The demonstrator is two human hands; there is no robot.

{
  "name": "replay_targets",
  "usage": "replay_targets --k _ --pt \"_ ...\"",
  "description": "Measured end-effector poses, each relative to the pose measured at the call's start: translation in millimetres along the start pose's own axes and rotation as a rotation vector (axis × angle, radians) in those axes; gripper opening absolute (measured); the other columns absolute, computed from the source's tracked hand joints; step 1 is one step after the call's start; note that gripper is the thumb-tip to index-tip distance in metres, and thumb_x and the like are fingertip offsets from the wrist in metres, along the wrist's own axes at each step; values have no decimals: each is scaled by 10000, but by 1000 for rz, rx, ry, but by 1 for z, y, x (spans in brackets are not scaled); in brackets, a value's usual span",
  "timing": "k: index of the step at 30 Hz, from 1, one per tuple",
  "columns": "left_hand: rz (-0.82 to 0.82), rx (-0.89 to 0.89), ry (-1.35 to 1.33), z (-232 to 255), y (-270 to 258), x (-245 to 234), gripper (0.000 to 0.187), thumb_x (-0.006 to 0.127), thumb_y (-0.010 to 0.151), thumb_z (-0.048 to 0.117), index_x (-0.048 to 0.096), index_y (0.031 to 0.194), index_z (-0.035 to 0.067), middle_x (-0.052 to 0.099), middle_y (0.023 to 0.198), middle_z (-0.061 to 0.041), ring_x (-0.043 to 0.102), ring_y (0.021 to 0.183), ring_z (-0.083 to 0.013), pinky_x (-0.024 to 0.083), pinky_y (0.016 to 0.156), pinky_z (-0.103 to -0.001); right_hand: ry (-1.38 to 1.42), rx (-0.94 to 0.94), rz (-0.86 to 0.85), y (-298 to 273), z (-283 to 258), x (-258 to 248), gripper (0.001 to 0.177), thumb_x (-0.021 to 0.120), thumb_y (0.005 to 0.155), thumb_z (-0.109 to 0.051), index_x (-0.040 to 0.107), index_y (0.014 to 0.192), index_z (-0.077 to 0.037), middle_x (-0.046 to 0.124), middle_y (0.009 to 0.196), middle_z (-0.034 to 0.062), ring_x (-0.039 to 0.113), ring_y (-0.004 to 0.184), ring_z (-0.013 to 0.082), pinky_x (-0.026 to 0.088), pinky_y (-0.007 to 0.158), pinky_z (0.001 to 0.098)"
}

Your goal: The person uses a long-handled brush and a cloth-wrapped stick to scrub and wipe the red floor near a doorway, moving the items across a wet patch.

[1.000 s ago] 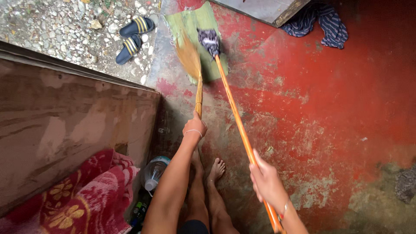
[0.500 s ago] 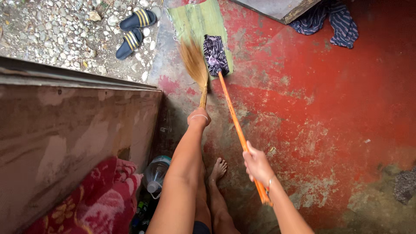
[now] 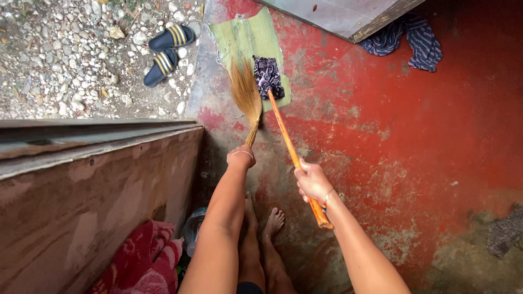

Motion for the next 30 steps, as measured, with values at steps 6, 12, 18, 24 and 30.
replay_targets --k 6,12,18,24,30 --pt "31 42 34 7 3 17 416 636 941 174 638 1352 111 668 1365 -113 653 1255 -288 557 996 -427 -14 -50 30 14 -7 16 453 503 1014 -203 449 1448 -87 462 601 25 469 420 143 436 349 337" --pt "-34 51 66 17 2 22 441 641 945 175 614 1381 111 666 1378 -103 661 1254 -281 570 981 -413 -57 -96 65 66 -15 9 437 514 1017 -194 479 1435 -72 487 581 23 504 419 149 461 346 348" --pt "-41 36 74 10 -1 27 455 619 966 186 569 1409 96 642 1407 -85 655 1254 -275 585 964 -420 -72 -128 101 127 -39 10 386 496 1032 -188 513 1383 -30 486 583 54 503 409 190 442 341 374" --pt "-32 36 22 -6 5 45 469 642 936 198 597 1391 99 660 1400 -99 651 1271 -272 559 1007 -402 -186 -143 182 178 -63 7 265 508 1007 -167 555 1258 -99 521 610 54 514 428 182 451 362 374" --pt "1 8 -82 -30 -5 59 633 603 939 201 363 1520 120 602 1399 -183 612 1276 -348 509 1047 -461 38 -271 36 204 -67 -20 191 504 1065 -230 544 1117 -50 476 625 14 460 429 130 409 354 324"
Point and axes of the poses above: each hand's wrist, its own y-axis towards the middle knuckle, its own x-axis out of the palm, z = x × y, the point moved 3 cm from there along y, towards the middle knuckle
